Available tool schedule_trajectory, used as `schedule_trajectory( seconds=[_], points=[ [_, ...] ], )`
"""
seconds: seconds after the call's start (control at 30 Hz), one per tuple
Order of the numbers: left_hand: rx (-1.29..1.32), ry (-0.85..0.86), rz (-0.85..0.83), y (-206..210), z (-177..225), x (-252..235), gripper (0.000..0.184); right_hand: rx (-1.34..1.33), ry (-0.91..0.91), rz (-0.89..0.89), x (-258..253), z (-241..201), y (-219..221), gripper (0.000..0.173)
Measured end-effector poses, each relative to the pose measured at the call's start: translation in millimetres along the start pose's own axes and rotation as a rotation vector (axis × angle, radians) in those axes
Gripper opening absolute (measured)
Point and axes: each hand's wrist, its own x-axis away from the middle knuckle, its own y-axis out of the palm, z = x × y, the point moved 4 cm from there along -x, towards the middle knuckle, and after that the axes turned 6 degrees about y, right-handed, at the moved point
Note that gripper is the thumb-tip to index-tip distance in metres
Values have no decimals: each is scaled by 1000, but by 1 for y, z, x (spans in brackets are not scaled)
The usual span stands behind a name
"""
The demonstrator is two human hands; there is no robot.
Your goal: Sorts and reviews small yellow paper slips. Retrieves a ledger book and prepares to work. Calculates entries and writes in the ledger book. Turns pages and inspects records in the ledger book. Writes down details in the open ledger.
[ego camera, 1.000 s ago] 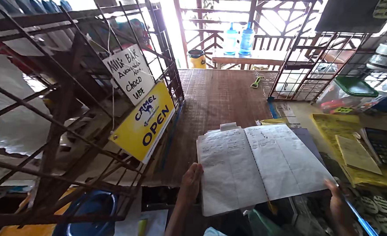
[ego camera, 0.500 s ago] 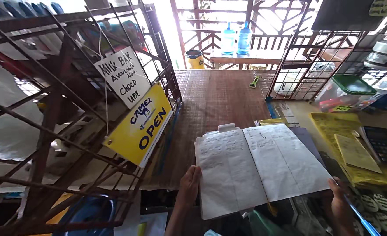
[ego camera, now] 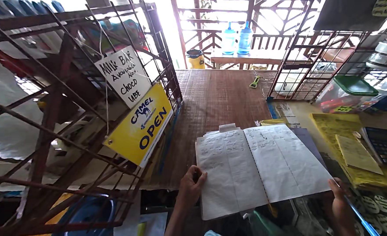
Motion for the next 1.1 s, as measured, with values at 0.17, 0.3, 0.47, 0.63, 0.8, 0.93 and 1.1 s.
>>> schedule_trajectory(
  seconds=[0.17,0.3,0.47,0.63,0.8,0.93,1.1],
  points=[
    [-15,-8,-5,0,1,0,11,-10,-1,-9,-1,1,-1,28],
    [-20,-8,-5,0,1,0,12,-29,-7,-17,-2,3,-1,26],
    [-8,6,-8,-1,0,0,11,-18,-4,-19,-1,2,-1,25],
    [-22,12,-21,-1,-1,-1,14,7,18,-5,1,-2,1,23],
    [-1,2,-36,-1,-1,-1,12,6,28,1,1,-1,1,23],
    [7,-8,-41,-1,-2,-1,12,1,19,-3,0,-1,1,24],
    [6,-34,-35,-1,0,0,23,-5,10,-6,-1,3,-1,24]
  ],
)
